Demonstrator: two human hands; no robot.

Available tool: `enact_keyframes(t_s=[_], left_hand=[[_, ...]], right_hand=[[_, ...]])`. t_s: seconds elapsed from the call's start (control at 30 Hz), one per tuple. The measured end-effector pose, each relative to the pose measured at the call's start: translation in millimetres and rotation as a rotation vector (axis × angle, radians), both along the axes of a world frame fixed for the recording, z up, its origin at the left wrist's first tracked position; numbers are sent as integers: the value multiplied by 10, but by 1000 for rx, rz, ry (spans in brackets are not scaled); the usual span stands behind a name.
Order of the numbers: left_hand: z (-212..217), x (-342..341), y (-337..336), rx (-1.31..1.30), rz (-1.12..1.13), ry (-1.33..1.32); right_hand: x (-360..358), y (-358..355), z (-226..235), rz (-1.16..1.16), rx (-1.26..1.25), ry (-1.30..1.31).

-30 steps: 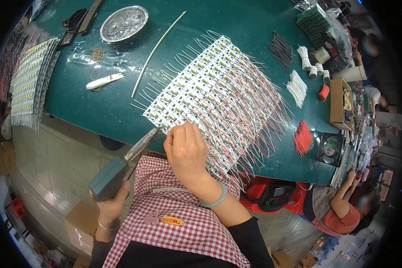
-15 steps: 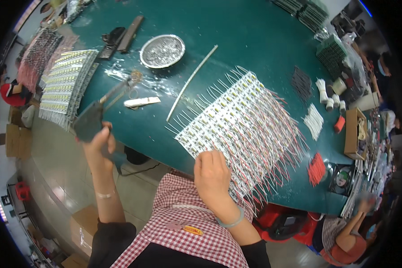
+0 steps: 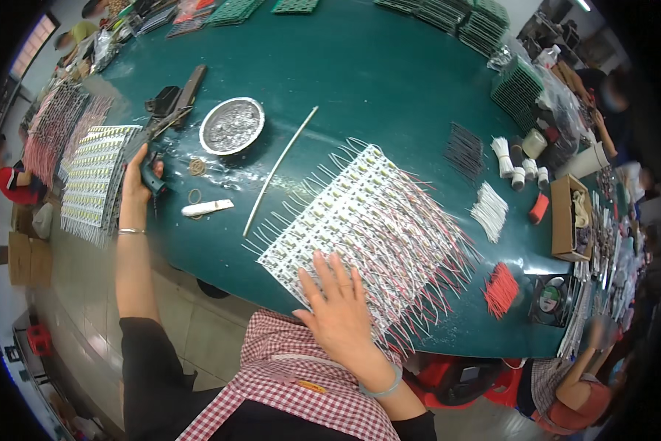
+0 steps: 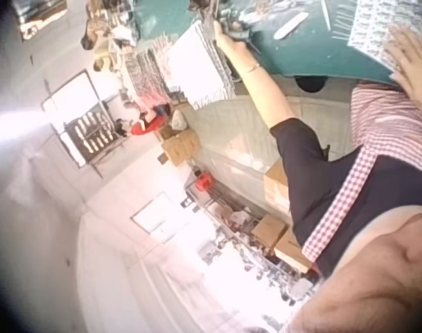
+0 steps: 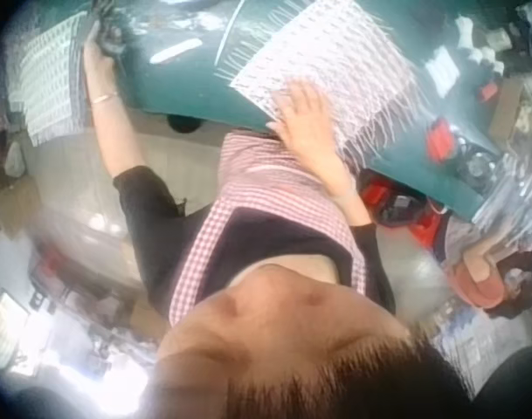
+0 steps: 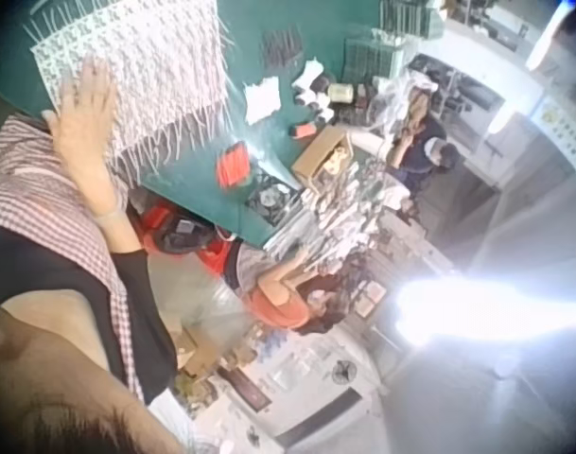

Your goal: The person uses a soldering iron to attach red and white wires to a grid of LED modules on a green workbench. They repeatedly pick up wires, position them on the modules, and apply the soldering iron to secure the connections. The person also uses a thin stick to adjust the wires and occasionally picks up a bundle of red wires.

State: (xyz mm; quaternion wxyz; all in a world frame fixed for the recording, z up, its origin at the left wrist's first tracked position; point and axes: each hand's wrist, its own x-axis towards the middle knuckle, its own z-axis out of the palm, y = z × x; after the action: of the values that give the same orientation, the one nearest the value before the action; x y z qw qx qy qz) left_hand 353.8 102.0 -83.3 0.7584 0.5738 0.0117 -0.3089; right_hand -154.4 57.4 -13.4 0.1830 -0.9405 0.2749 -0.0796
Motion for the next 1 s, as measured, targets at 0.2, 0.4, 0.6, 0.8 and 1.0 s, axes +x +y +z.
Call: enact_keyframes(t_s=[0.2,0.4,0.6,0.8,1.0], left_hand=[[211,-401,273,1064,108,-1116],[473,-2224,-252,576,-449,-1437],[219,-2387,-667,895,-647,-1500],[664,-2643,-227,533,-526,-1136],[833,-3732,748,102,-732,-1163]], right_hand=[[-139,14,-121,68,90,48],[-241,-9,-163,101,97,19],[-213,0,-189,108,92,-13],[-337,-54,-74,76,338,-261],[-223,-26,216,-213,1355,-1281]])
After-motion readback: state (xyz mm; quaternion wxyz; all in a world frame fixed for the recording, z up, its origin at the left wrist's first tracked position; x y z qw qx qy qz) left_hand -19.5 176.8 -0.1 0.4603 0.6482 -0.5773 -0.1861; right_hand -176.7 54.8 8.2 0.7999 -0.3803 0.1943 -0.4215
